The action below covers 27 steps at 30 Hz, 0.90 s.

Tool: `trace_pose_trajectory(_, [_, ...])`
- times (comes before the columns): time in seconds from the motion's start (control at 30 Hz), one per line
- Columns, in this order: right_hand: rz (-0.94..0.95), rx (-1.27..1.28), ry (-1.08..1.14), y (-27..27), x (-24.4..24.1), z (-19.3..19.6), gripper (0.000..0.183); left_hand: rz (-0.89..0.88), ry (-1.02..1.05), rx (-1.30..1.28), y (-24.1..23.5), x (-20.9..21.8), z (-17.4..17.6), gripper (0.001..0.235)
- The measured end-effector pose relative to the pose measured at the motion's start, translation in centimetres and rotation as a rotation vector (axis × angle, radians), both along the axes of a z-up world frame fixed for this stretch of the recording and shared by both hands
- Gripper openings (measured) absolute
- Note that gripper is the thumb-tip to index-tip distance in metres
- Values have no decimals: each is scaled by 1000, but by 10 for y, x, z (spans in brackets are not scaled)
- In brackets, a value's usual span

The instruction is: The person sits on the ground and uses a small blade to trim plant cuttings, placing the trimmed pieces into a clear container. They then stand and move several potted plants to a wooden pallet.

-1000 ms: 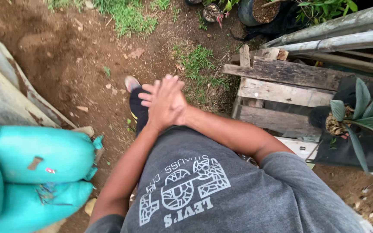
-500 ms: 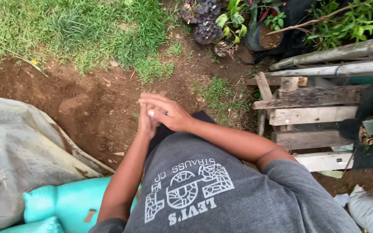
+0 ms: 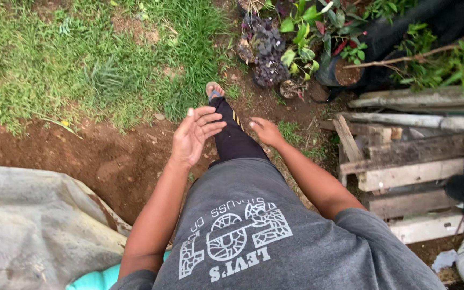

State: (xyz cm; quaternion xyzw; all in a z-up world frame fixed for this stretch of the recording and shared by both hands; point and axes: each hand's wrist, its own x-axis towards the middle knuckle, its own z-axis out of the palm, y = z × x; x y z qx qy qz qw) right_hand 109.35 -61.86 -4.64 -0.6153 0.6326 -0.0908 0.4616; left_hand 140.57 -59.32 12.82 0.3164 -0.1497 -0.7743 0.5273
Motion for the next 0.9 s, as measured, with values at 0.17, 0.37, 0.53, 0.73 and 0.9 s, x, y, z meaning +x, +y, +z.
trace_pose_trajectory(0.17, [68, 76, 112, -72, -11, -30, 47, -41, -231, 285, -92, 29, -45, 50])
trace_pose_trajectory(0.37, [94, 292, 296, -185, -21, -24, 45, -131, -392, 391, -226, 56, -66, 44])
trace_pose_trajectory(0.53, [-124, 254, 318, -289, -21, -13, 45, -38, -298, 371, -309, 76, -64, 39])
trace_pose_trajectory(0.73, [-360, 282, 197, -377, 14, -30, 42, -138, -252, 469, -379, 101, -90, 40])
trace_pose_trajectory(0.9, [-406, 239, 91, -407, 65, -50, 36, -297, -243, 472, -478, 130, -125, 39])
